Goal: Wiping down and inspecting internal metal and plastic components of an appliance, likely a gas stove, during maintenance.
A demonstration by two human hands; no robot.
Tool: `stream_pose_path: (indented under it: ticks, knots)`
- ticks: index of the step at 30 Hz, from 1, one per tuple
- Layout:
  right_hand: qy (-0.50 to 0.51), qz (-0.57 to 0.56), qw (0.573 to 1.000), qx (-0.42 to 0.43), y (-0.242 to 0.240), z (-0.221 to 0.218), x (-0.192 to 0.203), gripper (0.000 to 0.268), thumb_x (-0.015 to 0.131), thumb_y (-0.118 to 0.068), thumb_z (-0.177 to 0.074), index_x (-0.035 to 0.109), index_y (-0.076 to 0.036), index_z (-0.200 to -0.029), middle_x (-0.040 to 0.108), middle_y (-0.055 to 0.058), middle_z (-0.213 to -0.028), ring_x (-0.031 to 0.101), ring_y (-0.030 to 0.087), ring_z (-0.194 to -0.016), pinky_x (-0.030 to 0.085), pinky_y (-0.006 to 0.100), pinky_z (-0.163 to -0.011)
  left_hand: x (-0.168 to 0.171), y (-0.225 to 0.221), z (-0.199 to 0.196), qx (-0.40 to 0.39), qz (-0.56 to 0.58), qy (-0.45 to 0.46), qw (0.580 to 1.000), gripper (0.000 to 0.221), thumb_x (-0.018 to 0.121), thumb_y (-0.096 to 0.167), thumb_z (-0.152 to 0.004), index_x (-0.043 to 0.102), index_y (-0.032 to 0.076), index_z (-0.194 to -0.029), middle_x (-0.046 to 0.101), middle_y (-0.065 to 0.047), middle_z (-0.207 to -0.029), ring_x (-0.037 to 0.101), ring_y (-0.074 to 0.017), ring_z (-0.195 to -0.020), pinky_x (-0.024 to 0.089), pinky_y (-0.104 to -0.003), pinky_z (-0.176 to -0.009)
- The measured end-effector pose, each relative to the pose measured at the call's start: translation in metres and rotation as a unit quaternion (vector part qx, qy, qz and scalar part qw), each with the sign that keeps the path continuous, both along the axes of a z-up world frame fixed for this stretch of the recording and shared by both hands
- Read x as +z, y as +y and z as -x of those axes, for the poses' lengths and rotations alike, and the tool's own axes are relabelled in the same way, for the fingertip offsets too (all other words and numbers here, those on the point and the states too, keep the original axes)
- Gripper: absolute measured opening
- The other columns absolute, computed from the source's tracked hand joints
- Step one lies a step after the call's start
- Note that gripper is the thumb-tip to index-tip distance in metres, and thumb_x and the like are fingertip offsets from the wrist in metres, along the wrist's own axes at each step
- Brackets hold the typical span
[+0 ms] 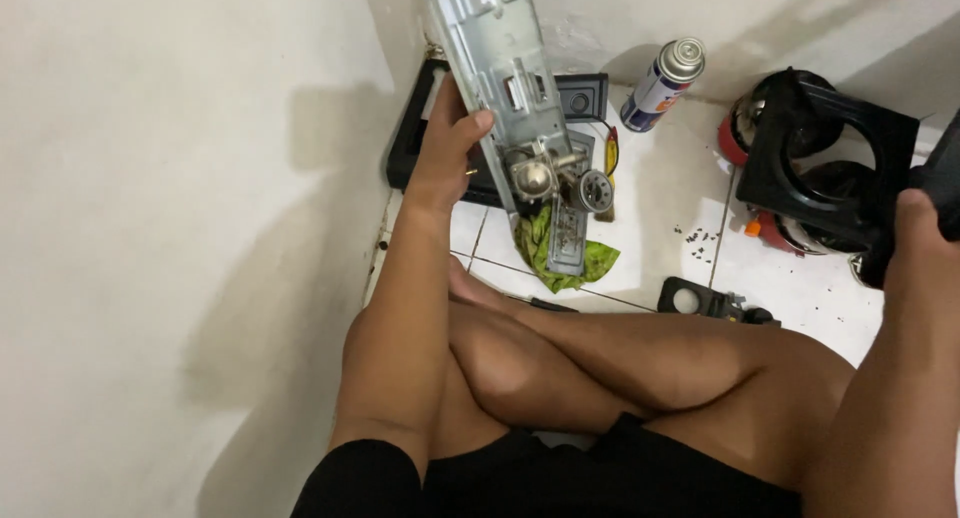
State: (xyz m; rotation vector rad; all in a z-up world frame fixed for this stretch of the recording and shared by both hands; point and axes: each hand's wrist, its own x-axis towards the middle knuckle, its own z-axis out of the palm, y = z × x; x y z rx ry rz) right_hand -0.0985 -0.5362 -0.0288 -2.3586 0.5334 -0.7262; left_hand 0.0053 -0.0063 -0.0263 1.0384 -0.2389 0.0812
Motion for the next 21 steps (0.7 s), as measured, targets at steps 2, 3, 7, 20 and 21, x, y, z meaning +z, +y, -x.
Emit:
stream_pose_path:
  ticks: [2,3,7,20,21]
  knots:
    - [-0.037,-0.071,0.990,0.117,0.046,0.008,0.043,0.020,0.065,-0.009,-0.124,0.060,0.008,-0.134,0.064,0.021,-0.115,0.063,0.028,-0.091,0.051,0.035,-0.074,-0.003,0.005,0.002,-0.022,0.012,0.056,0.998,0.080,0.074,0.026,-0.078,0.046,0.005,-0.150,0.056,-0.020,-0.142,0.051,-0.0327,-0.125,0.039,-0.045,-0.106]
    - [-0.075,-0.138,0.960,0.231,0.068,0.012,0.066,0.036,0.056,0.014,-0.118,0.044,0.017,-0.151,0.056,0.035,-0.139,0.061,0.041,-0.118,0.053,0.044,-0.102,-0.004,0.006,0.001,-0.045,0.025,0.110,0.993,0.081,0.074,0.025,-0.075,0.048,0.007,-0.149,0.063,-0.017,-0.132,0.058,-0.0275,-0.111,0.045,-0.039,-0.097]
    - [-0.051,-0.265,0.914,0.302,0.104,0.004,0.071,0.069,0.048,0.018,-0.101,0.030,-0.005,-0.164,0.048,0.023,-0.140,0.051,0.031,-0.119,0.044,0.041,-0.103,0.007,0.001,0.013,-0.098,0.014,0.013,0.995,0.072,0.071,0.022,-0.080,0.051,0.001,-0.146,0.063,-0.015,-0.137,0.057,-0.0253,-0.121,0.042,-0.037,-0.107]
    - [0.011,-0.455,0.828,0.329,0.162,0.026,0.069,0.079,0.076,-0.013,-0.075,0.038,-0.008,-0.145,0.058,0.010,-0.108,0.063,0.019,-0.080,0.054,0.030,-0.070,0.006,-0.028,0.009,-0.038,0.019,-0.084,0.996,0.086,0.079,0.012,-0.081,0.036,0.015,-0.155,0.047,-0.015,-0.154,0.044,-0.0365,-0.142,0.035,-0.054,-0.119]
    - [0.021,-0.446,0.837,0.317,0.167,0.029,0.070,0.073,0.072,-0.011,-0.082,0.036,-0.008,-0.145,0.056,0.011,-0.113,0.064,0.021,-0.083,0.054,0.031,-0.072,0.001,-0.031,0.008,-0.008,0.032,-0.063,0.997,0.093,0.081,0.015,-0.079,0.033,0.015,-0.159,0.042,-0.019,-0.158,0.039,-0.0421,-0.147,0.032,-0.060,-0.119]
